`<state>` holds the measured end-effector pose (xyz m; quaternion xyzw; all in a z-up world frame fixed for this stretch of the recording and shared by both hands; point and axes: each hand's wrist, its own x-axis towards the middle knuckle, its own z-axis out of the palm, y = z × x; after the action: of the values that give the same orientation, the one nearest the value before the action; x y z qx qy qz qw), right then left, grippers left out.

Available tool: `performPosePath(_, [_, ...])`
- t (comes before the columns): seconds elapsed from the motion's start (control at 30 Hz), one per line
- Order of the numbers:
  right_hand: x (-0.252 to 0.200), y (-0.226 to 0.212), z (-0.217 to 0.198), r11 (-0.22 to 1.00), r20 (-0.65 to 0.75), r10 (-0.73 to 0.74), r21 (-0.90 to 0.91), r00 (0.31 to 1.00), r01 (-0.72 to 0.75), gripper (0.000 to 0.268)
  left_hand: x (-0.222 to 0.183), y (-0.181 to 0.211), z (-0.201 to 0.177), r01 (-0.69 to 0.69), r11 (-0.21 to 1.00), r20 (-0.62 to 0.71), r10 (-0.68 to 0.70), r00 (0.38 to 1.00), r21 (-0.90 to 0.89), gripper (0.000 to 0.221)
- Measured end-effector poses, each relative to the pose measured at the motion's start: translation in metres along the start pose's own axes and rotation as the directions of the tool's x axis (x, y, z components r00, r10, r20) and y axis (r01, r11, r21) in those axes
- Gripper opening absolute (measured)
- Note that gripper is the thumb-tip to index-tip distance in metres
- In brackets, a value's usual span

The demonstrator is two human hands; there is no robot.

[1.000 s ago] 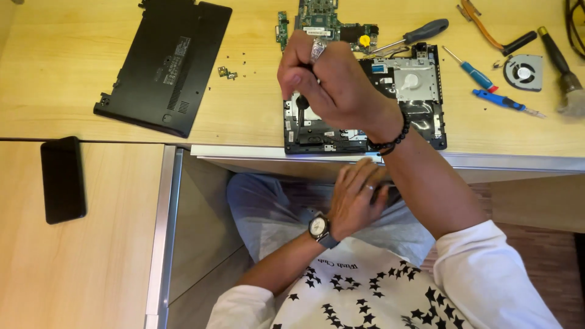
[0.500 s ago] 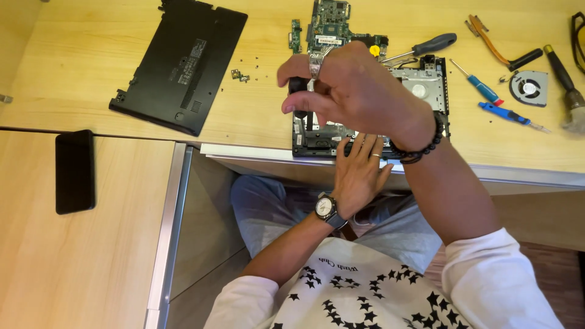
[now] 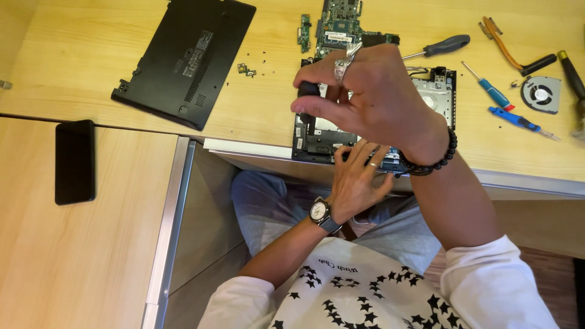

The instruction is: The person is disassembling or reassembling a laptop, using a screwdriver to manage internal screws and positioning internal boards.

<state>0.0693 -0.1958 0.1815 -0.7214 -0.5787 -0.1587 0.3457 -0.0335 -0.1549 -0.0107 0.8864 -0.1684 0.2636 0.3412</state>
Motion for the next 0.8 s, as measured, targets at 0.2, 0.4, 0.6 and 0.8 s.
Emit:
performPosePath(0.2, [-0.014,0.017,0.004,0.882,0.021,0.036,-0.47,0.999,-0.022,0.04,-0.018,-0.021,-0.03,0.012,0.984,-0.477,-0.097,0.874,-0.179,0.021])
performPosePath(0.4, [-0.001,0.006,0.011,0.799,0.075,0.151,-0.596,0.986,-0.077,0.065,-0.033,-0.082,-0.06,0.303,0.933,-0.299,-0.35,0.888,-0.193,0.027])
performPosePath(0.6, [0.02,-0.011,0.0,0.976,0.294,0.125,0.136,0.947,-0.171,0.041,-0.031,-0.092,-0.06,0.218,0.964,-0.259,-0.252,0.932,-0.153,0.008])
performPosePath(0.8, [0.016,-0.003,-0.015,0.911,0.301,-0.082,0.41,0.95,-0.051,0.033,-0.029,-0.093,-0.063,0.175,0.975,-0.212,-0.201,0.956,-0.136,0.007])
